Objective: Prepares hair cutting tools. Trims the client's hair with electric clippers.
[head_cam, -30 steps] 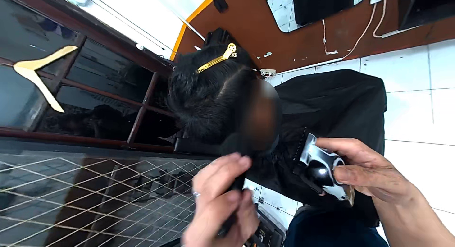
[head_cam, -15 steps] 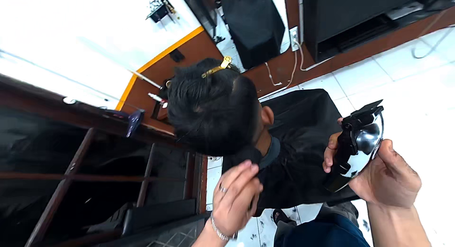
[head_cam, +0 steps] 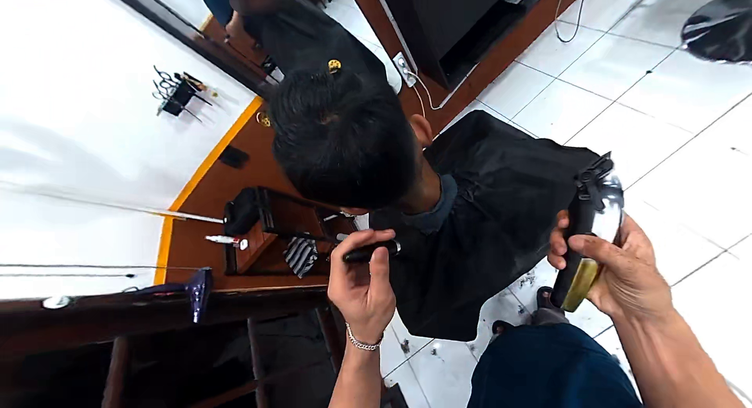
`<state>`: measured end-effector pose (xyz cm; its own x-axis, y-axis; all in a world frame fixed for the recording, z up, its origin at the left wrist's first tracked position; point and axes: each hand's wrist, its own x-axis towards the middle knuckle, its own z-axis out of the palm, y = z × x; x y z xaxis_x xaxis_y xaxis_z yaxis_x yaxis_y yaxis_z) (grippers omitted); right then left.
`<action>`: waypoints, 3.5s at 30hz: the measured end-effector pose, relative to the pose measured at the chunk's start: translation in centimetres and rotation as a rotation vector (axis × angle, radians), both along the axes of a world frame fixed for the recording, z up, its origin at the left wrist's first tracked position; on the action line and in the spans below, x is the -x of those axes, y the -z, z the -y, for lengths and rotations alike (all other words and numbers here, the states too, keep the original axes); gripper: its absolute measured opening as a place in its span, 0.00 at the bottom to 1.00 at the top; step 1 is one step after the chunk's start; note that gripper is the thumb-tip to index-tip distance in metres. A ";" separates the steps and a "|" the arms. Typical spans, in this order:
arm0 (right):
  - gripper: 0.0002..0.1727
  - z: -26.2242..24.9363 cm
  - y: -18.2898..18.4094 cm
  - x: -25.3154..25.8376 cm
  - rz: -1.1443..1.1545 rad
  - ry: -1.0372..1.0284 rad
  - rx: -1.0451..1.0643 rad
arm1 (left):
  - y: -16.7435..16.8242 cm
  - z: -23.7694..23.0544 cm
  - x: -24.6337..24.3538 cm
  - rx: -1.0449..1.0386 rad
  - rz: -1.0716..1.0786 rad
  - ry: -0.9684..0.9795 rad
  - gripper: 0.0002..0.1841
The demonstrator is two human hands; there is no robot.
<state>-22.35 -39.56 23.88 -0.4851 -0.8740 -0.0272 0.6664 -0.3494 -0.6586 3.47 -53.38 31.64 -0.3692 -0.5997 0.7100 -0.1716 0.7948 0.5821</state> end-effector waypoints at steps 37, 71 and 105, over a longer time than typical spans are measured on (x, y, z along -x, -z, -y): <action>0.21 10.6 -3.0 -4.0 -1.067 -0.513 -0.191 | 4.5 2.5 0.5 0.311 1.243 -0.310 0.15; 0.22 11.9 -2.8 -2.7 -1.056 -0.522 -0.097 | 4.6 2.8 0.6 0.349 1.235 -0.281 0.17; 0.18 14.3 -2.9 0.7 -1.038 -0.656 0.119 | 4.1 1.0 1.8 0.270 1.321 -0.405 0.18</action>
<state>-23.02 -53.83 26.74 0.3022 -0.9308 0.2058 -0.0813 -0.2403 -0.9673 1.65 -54.39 27.59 -0.6817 -0.7262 0.0887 -0.7046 0.6191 -0.3469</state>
